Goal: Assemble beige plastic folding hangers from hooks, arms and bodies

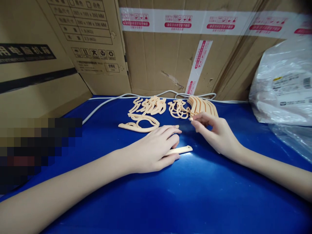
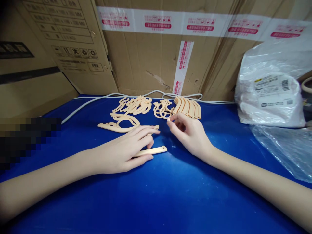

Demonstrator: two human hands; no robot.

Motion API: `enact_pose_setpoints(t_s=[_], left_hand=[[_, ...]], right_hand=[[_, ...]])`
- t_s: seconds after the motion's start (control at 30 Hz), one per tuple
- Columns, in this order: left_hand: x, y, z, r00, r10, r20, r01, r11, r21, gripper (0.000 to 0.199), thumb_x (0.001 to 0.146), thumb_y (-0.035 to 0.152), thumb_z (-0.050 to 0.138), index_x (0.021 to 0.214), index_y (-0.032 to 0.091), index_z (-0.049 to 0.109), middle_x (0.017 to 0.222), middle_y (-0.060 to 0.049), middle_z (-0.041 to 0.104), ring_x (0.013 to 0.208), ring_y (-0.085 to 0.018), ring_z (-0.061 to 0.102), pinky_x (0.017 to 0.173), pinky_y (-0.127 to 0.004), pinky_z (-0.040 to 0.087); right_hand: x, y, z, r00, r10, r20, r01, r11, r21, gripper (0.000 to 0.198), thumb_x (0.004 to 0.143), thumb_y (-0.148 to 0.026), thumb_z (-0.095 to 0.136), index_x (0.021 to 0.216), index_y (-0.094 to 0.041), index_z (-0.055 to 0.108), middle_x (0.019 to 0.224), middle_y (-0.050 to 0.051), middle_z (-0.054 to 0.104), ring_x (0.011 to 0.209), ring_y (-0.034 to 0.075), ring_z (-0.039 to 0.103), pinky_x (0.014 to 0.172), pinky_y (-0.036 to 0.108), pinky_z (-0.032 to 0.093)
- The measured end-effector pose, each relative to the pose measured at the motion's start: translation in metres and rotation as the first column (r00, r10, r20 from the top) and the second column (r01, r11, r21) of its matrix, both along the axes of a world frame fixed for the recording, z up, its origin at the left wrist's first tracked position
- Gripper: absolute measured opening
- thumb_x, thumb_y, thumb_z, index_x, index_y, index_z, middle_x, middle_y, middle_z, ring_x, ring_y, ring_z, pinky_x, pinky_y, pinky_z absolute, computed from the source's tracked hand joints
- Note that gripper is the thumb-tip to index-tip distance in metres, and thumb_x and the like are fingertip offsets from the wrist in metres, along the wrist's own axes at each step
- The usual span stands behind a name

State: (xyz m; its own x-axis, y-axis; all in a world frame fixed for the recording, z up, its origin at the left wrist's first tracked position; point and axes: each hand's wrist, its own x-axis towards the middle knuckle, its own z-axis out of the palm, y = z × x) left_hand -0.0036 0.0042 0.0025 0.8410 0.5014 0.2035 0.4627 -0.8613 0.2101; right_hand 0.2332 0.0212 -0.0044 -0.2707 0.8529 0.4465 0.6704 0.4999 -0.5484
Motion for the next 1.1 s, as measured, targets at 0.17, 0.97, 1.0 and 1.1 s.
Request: enact_pose_setpoints(t_s=[0.17,0.97,1.0,1.1], left_hand=[[0.003,-0.002,0.001,0.999,0.007,-0.032,-0.007,1.000,-0.023,0.020,0.100,0.030,0.041,0.094,0.016,0.054,0.142,-0.017,0.048,0.141,-0.030,0.034,0.112,-0.049,0.033],[0.005,-0.001,0.002,0.950,0.219,0.221,-0.167,0.959,-0.229,0.020,0.103,0.035,0.032,0.101,0.020,0.045,0.116,-0.010,0.062,0.112,-0.021,0.058,0.089,-0.037,0.049],[0.005,-0.001,0.001,0.949,0.222,0.223,-0.169,0.957,-0.234,0.020,0.103,0.035,0.032,0.101,0.020,0.044,0.116,-0.009,0.062,0.111,-0.021,0.058,0.090,-0.037,0.048],[0.005,0.000,0.001,0.949,0.215,0.230,-0.163,0.961,-0.224,0.021,0.104,0.034,0.032,0.108,0.019,0.047,0.121,-0.008,0.060,0.111,-0.019,0.058,0.094,-0.036,0.047]], right_hand=[[0.004,0.007,0.000,0.997,-0.034,-0.070,0.034,0.999,0.000,0.037,0.099,-0.048,0.041,0.081,-0.021,0.059,0.078,0.003,0.064,0.074,0.017,0.061,0.068,0.029,0.047],[-0.002,-0.004,0.000,0.962,0.112,0.250,-0.135,0.988,0.076,0.039,0.097,-0.052,0.039,0.089,-0.019,0.059,0.053,-0.003,0.058,0.043,0.012,0.052,0.047,0.024,0.034],[-0.002,-0.004,0.000,0.962,0.106,0.250,-0.129,0.989,0.076,0.037,0.096,-0.052,0.043,0.090,-0.019,0.059,0.053,-0.003,0.058,0.043,0.012,0.051,0.047,0.024,0.034],[-0.001,-0.004,-0.001,0.961,0.083,0.264,-0.107,0.991,0.081,0.037,0.095,-0.052,0.045,0.089,-0.019,0.060,0.054,-0.002,0.060,0.044,0.012,0.053,0.047,0.024,0.034]])
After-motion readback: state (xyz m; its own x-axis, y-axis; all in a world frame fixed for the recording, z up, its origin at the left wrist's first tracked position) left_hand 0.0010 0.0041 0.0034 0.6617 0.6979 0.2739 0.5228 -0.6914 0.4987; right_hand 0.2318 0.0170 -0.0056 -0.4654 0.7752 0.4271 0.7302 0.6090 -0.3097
